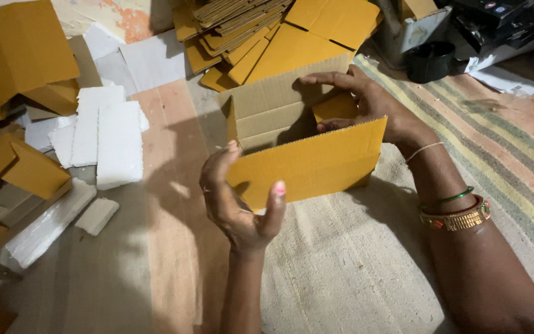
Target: The person folds flat yellow cardboard boxes into open rectangular boxes by hand, pressing the side flaps and base to shape them, then sets each finished box aside and picks up the next flat blank from the pile.
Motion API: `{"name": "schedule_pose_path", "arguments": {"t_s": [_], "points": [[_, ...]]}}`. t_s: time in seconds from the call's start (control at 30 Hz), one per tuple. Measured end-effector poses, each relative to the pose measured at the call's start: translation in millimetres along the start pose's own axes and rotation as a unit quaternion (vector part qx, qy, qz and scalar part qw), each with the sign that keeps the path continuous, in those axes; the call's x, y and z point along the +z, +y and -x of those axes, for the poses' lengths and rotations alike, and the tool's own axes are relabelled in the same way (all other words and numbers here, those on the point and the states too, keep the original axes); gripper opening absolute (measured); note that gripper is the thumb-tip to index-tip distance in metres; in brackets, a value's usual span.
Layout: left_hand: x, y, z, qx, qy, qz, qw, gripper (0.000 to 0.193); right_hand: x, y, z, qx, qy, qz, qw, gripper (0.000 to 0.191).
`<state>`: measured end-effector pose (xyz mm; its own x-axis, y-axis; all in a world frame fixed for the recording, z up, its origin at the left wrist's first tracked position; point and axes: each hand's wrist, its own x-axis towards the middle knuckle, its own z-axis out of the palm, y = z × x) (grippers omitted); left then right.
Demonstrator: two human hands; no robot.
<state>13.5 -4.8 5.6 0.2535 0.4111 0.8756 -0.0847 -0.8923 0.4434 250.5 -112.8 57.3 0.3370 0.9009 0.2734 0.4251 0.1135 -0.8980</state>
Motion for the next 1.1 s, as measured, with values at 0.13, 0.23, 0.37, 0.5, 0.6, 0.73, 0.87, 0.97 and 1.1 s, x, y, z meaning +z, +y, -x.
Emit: {"name": "schedule_pose_path", "arguments": {"t_s": [0.13,0.23,0.37,0.5,0.6,0.73,0.87,0.97,1.1], "points": [[2.2,-6.5,3.8,-0.125,-0.017,0.162,0.979,0.066,1.5,5.1,-0.3,-0.065,0.028,0.163,0.984,0.063],[1.9,-11.4,5.8,-0.149,-0.045,0.203,0.967,0.06,1.4,8.5,-3.0,-0.047,-0.006,0.07,0.996,0.049],[0.2,-19.2,8.2,-0.157,-0.044,0.2,0.966,0.042,0.6,14.1,-4.0,0.117,0.023,0.098,0.988,0.059],[3.6,-29.2,13.1,-0.201,-0.03,0.166,0.965,0.03,-5.9,23.7,3.4,0.099,0.051,0.063,0.992,0.087],[6.8,-34.6,17.9,-0.239,-0.007,0.164,0.957,0.027,-18.5,31.5,10.2,0.017,0.015,0.007,1.0,0.1],[7.8,-35.9,18.5,-0.247,0.0,0.172,0.954,0.026,-40.3,36.6,12.8,-0.151,-0.127,-0.057,0.979,0.095],[9.7,-31.5,16.0,-0.228,-0.009,0.185,0.956,0.031,-41.6,33.3,13.8,-0.041,-0.073,0.039,0.996,0.071],[12.0,-33.7,11.6,-0.207,-0.003,0.166,0.964,0.047,-33.0,24.4,15.5,0.019,-0.034,0.036,0.999,0.049],[12.7,-41.0,10.2,-0.32,-0.005,0.241,0.916,0.065,-25.5,10.1,12.3,-0.075,0.022,-0.038,0.996,0.089]]}}
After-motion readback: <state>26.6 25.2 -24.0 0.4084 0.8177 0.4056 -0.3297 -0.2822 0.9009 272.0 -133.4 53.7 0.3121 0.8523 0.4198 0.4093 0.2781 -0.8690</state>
